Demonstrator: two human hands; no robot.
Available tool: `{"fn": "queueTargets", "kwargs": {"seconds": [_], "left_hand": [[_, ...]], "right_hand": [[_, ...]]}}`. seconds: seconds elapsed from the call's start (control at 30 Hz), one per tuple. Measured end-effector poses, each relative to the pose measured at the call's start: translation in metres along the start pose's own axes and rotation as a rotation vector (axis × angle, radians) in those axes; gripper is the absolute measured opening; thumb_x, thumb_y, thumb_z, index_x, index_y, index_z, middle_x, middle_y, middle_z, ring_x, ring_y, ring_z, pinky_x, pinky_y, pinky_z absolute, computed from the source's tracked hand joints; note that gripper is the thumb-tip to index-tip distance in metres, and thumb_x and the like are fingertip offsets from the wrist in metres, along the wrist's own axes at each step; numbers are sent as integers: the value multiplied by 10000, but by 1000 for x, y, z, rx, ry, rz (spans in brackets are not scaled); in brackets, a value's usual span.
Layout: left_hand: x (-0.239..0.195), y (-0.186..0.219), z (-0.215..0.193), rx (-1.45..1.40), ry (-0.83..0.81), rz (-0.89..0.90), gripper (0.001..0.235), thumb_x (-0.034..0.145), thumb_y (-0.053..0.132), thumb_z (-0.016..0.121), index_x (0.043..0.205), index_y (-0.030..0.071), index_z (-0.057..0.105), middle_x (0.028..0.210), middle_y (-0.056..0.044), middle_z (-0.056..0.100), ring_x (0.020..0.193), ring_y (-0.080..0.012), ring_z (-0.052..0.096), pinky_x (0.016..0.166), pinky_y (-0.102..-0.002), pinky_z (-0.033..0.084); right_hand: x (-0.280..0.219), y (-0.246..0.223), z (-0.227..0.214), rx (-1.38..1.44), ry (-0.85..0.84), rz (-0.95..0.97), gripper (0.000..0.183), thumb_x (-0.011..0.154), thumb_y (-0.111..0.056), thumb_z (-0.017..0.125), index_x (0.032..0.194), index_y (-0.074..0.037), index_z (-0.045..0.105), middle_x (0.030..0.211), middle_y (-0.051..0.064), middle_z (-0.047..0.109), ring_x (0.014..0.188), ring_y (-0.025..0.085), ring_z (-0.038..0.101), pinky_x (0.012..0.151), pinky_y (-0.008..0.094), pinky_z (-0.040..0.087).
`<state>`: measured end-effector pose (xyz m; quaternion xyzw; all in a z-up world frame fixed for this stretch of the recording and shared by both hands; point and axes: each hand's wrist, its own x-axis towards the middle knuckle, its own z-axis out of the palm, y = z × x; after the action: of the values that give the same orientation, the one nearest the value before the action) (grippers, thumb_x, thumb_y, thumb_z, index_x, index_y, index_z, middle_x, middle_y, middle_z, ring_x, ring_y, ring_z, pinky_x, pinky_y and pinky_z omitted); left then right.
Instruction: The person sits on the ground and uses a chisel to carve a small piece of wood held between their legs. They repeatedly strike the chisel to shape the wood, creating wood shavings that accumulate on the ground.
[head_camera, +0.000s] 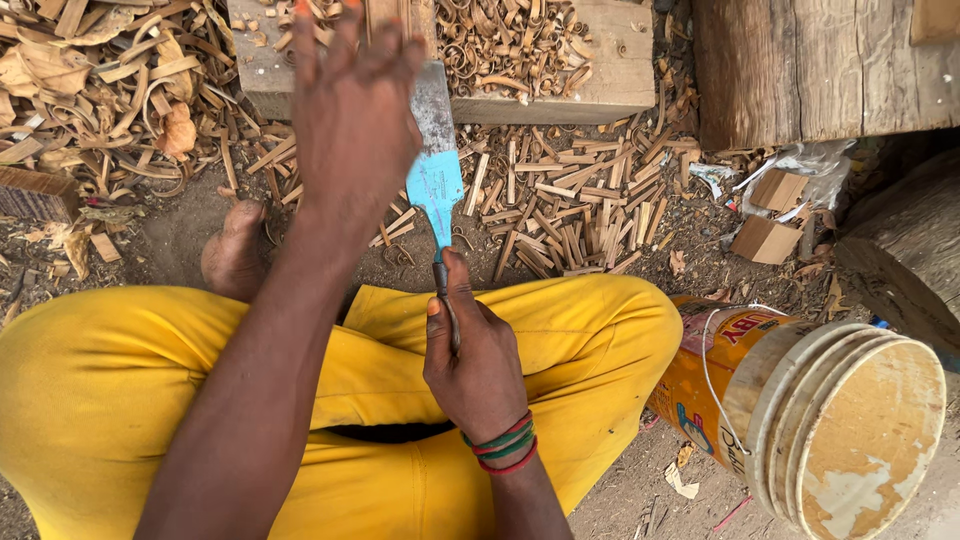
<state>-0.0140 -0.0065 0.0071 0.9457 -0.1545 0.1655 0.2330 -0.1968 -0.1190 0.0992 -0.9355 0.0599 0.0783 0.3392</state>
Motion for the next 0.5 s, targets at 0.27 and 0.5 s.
{"fn": "queueTargets", "kwargs": {"seconds": [0.27,0.5], "left_hand": [[-32,55,-26,28,-281,63,371,904,102,643,1233,-55,718,1299,-245,695,1251,-310,652,1167,-417,408],[-12,42,-7,81,-91,119,385,796,105,686,1151,-36,738,1237,-205,721,1192,-312,686,1104,-418,489]], "right_hand": [[2,-10,3,-31,30,-64,548,997,-60,594,1494,91,419,901,277,696,747,412,712,605,444,540],[10,-3,15,-65,75,-44,511,981,-80,622,1460,43,494,792,297,657,709,460,670,600,511,511]]}}
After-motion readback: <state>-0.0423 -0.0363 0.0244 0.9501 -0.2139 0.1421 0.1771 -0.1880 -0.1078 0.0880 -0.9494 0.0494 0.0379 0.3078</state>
